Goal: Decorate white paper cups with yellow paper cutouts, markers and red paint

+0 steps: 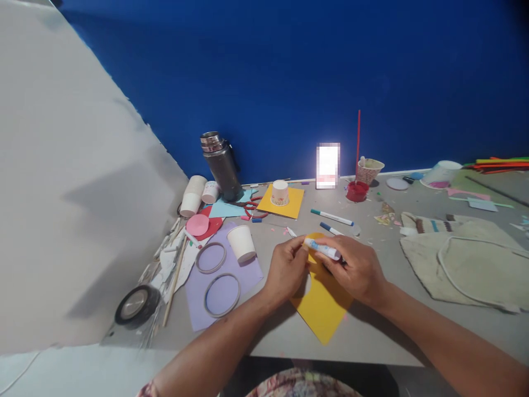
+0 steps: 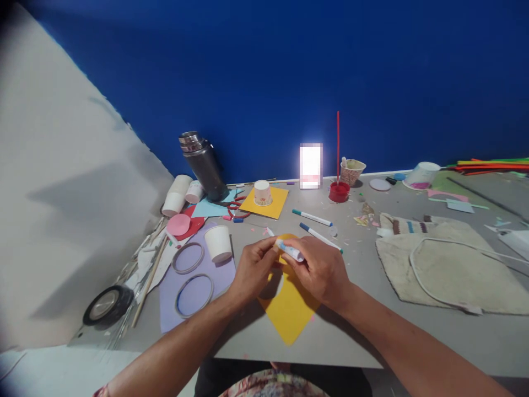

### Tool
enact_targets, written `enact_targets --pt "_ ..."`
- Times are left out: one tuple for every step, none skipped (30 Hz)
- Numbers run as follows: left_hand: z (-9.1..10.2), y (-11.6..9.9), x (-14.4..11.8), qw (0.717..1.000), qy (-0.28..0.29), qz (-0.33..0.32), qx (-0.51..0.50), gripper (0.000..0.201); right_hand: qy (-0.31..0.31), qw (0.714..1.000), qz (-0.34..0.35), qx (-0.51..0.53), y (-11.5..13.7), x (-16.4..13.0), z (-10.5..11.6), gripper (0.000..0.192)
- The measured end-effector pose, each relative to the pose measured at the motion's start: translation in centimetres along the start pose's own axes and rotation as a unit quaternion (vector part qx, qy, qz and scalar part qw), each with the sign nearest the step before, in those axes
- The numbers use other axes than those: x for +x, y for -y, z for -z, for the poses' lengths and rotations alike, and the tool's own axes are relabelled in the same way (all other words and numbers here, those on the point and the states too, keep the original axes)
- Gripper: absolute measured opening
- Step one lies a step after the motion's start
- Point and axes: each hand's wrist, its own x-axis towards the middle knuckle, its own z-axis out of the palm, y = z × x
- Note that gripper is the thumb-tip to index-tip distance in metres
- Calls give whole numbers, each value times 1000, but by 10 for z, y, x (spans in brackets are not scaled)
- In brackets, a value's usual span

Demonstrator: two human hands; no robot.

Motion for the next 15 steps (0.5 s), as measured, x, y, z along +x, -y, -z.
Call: enact_targets --pt "1 1 0 1000 1 0 8 32 2 1000 3 -1 0 0 0 18" --pt "1 3 1 1000 0 -1 16 33 3 1000 7 -5 0 0 0 18" --pt "1 4 1 1000 -2 -4 23 34 4 1000 11 -12 1 -1 0 18" --pt "1 5 1 1000 -6 -8 27 35 4 1000 14 -20 1 -1 0 18" --pt "1 6 1 999 -9 -12 29 35 2 999 18 -29 1 -1 0 17" --pt "1 6 1 999 -13 -16 33 36 1 999 22 -38 2 -1 1 17" --pt "1 5 1 999 -16 -19 38 36 -1 999 25 -46 3 -2 1 16" --pt "1 5 1 998 -19 -23 46 36 -4 998 25 -54 3 -2 1 16" --pt "0 4 0 998 -22 -26 56 37 -5 998 23 -59 4 -2 0 16" --pt "0 3 0 997 -23 -30 65 37 -6 998 18 -63 4 -2 0 16" --pt "0 3 0 997 -26 -32 73 37 -6 998 11 -66 4 -2 0 17" --pt "0 3 -1 996 -28 -35 78 37 -8 998 2 -69 3 -2 0 17" --pt "-1 4 -1 996 -31 -38 81 37 -12 997 -5 -72 2 -2 0 17" --pt "-1 4 -1 995 -33 -39 82 38 -17 997 -11 -73 2 -1 1 17" --pt "-1 4 -1 995 -35 -38 80 38 -24 997 -16 -74 1 -1 1 17"
